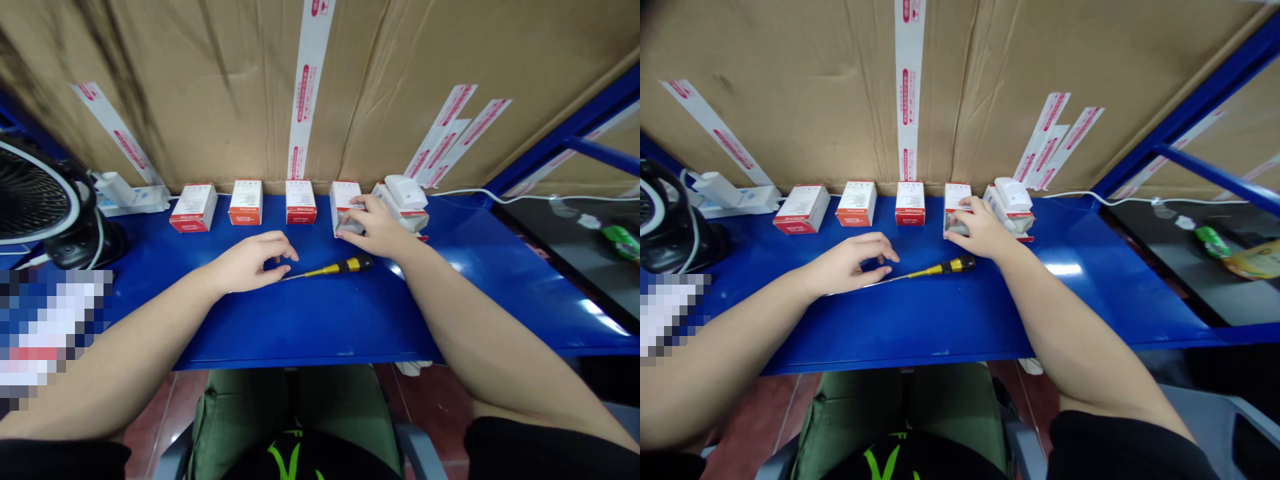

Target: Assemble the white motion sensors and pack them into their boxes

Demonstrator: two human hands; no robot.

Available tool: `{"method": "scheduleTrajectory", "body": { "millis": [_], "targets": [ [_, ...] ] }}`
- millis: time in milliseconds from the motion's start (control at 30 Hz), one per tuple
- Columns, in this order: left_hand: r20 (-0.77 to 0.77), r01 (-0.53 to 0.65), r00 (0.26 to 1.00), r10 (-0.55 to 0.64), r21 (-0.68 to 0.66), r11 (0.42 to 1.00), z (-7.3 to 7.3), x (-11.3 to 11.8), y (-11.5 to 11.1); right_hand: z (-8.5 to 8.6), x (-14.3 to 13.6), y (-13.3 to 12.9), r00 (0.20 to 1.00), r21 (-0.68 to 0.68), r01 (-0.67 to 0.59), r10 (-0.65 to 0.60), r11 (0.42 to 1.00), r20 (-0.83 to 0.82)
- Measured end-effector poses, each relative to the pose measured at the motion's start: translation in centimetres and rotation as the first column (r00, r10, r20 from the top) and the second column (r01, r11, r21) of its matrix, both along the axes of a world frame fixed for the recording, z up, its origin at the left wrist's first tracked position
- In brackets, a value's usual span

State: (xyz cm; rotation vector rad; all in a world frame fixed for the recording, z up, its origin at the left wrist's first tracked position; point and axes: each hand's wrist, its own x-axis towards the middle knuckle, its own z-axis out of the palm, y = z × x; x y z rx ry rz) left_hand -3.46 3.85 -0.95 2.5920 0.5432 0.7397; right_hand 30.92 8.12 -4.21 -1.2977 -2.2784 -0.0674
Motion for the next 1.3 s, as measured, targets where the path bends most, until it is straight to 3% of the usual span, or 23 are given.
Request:
{"method": "scheduleTrajectory", "body": {
  "millis": [167, 433, 633, 800, 867, 967, 1100, 1200, 1300],
  "targets": [
    [-0.015, -0.002, 1.0, 0.002, 0.007, 1.0, -0.1, 0.1, 0.0, -0.6, -2.4, 0.4, 0.984, 0.083, 0.133, -0.122, 0.988, -0.127],
    [-0.008, 0.0, 1.0, 0.0, 0.023, 1.0, 0.0, 0.1, 0.0, -1.5, -1.9, 2.3, 0.994, 0.051, 0.056, -0.05, 0.997, -0.099],
    [0.003, -0.001, 1.0, 0.001, 0.038, 0.999, 0.1, 0.0, 0.1, 0.1, -0.9, 1.9, 0.977, 0.097, 0.064, -0.043, 0.993, -0.209],
    [0.019, -0.035, 0.999, 0.034, 0.102, 0.994, 0.1, -0.1, 0.1, 2.7, 0.1, -0.1, 0.929, 0.264, 0.063, 0.04, 0.963, -0.369],
    [0.082, -0.1, 0.993, 0.086, 0.187, 0.977, 0.0, 0.0, 0.1, 3.9, -0.2, -1.4, 0.894, 0.316, -0.011, 0.151, 0.949, -0.423],
    [0.236, -0.242, 0.958, 0.164, 0.359, 0.901, -0.3, 0.0, 0.2, 5.2, -2.0, -3.7, 0.8, 0.332, -0.252, 0.388, 0.909, -0.457],
    [0.297, -0.325, 0.936, 0.191, 0.512, 0.795, -0.2, 0.3, -0.2, 5.4, -5.7, -6.3, 0.684, 0.226, -0.565, 0.603, 0.794, -0.41],
    [0.167, -0.235, 0.971, 0.171, 0.531, 0.814, 0.0, 0.4, -0.5, 4.6, -7.5, -7.0, 0.68, 0.206, -0.599, 0.627, 0.774, -0.379],
    [0.138, -0.169, 0.984, 0.114, 0.505, 0.846, -0.2, 0.4, -0.3, 3.6, -7.9, -7.0, 0.615, 0.225, -0.595, 0.618, 0.771, -0.491]
  ]
}}
